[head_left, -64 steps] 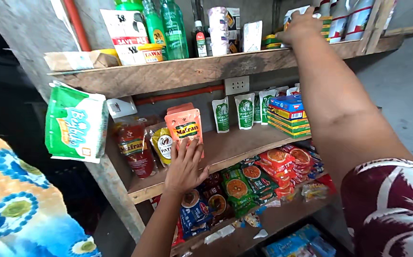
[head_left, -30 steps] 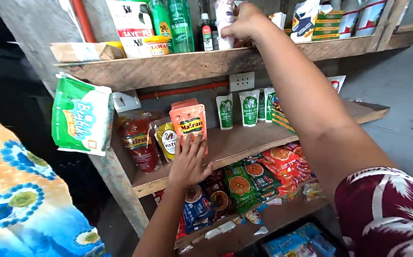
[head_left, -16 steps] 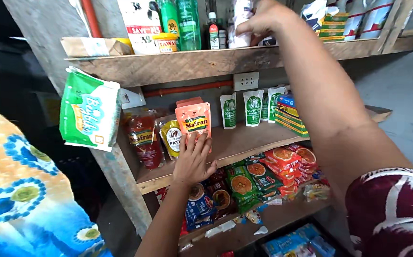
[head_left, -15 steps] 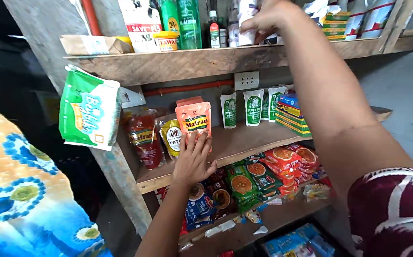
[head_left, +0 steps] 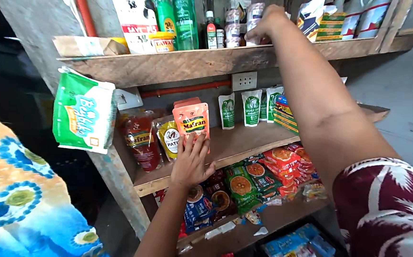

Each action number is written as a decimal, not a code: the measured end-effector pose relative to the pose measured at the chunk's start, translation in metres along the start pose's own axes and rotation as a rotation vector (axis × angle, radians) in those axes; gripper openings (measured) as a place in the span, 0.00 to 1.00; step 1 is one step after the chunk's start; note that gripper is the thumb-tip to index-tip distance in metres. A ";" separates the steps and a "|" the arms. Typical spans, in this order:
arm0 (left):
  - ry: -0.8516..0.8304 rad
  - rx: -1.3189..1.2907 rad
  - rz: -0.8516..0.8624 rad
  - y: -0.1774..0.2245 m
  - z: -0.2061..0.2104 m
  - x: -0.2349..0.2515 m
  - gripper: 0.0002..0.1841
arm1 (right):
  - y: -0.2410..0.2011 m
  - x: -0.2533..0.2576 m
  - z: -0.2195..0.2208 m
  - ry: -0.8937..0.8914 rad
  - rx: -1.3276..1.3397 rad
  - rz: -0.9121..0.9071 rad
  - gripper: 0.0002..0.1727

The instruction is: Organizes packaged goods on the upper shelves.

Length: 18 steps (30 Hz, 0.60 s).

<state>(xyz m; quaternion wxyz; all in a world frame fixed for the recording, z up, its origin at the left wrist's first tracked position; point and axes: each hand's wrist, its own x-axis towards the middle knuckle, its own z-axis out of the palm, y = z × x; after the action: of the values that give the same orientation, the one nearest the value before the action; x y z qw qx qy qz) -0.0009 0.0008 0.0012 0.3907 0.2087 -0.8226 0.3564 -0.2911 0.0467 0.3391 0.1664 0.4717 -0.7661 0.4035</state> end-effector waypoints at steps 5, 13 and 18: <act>0.012 0.008 0.003 0.000 0.001 0.000 0.37 | 0.002 0.010 0.009 -0.050 0.021 0.032 0.45; 0.019 -0.003 -0.001 0.001 0.002 0.000 0.38 | 0.005 0.018 0.007 -0.041 -0.045 0.014 0.38; 0.014 0.006 0.000 0.001 0.000 0.000 0.38 | -0.003 0.022 0.013 -0.030 -0.096 0.028 0.44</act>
<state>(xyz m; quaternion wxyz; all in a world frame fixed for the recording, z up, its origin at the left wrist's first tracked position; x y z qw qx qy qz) -0.0016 0.0009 0.0009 0.3960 0.2074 -0.8187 0.3604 -0.2978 0.0224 0.3467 0.1719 0.4584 -0.7935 0.3615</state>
